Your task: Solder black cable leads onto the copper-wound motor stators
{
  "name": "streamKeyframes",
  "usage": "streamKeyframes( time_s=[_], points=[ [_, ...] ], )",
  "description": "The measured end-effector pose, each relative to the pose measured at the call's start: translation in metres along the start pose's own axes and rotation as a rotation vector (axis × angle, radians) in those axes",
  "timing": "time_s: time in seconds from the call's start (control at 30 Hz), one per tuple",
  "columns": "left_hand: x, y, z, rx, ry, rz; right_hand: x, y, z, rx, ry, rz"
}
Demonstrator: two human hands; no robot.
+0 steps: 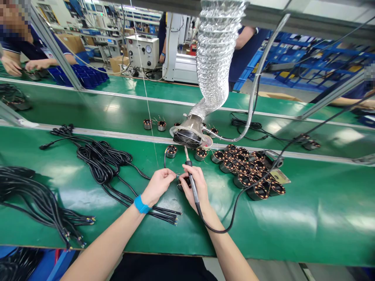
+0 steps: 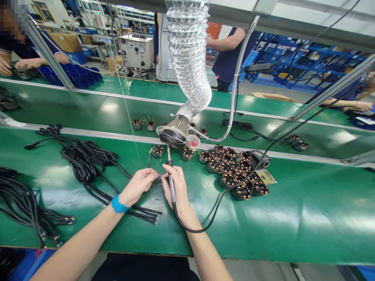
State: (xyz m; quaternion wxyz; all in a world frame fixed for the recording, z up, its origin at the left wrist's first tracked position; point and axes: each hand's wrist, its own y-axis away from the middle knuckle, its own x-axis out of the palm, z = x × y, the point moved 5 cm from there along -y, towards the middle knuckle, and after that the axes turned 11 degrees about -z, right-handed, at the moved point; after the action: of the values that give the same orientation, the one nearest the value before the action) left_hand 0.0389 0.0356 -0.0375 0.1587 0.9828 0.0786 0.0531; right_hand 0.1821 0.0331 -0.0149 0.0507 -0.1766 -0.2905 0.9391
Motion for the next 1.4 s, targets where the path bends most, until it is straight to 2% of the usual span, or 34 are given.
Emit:
streamKeyframes(
  time_s=[0.27, 0.5, 0.73, 0.9, 1.07, 1.4],
  points=[
    [-0.001, 0.001, 0.0, 0.018, -0.012, 0.005, 0.0, -0.001, 0.0, 0.098, 0.029, -0.091],
    [0.001, 0.002, 0.001, 0.108, -0.081, -0.003, 0.0, 0.005, 0.004, 0.094, 0.096, -0.174],
    [0.0, 0.003, 0.002, 0.202, -0.135, -0.022, -0.012, 0.008, 0.013, 0.011, 0.146, -0.272],
    [0.0, 0.003, 0.001, 0.223, -0.157, -0.037, -0.032, 0.018, 0.026, -0.164, 0.165, -0.378],
    [-0.001, 0.003, 0.002, 0.233, -0.179, -0.06, -0.038, 0.024, 0.029, -0.218, 0.084, -0.362],
    [-0.001, 0.003, 0.001, 0.244, -0.19, -0.078, -0.035, 0.022, 0.022, -0.118, 0.046, -0.313]
  ],
)
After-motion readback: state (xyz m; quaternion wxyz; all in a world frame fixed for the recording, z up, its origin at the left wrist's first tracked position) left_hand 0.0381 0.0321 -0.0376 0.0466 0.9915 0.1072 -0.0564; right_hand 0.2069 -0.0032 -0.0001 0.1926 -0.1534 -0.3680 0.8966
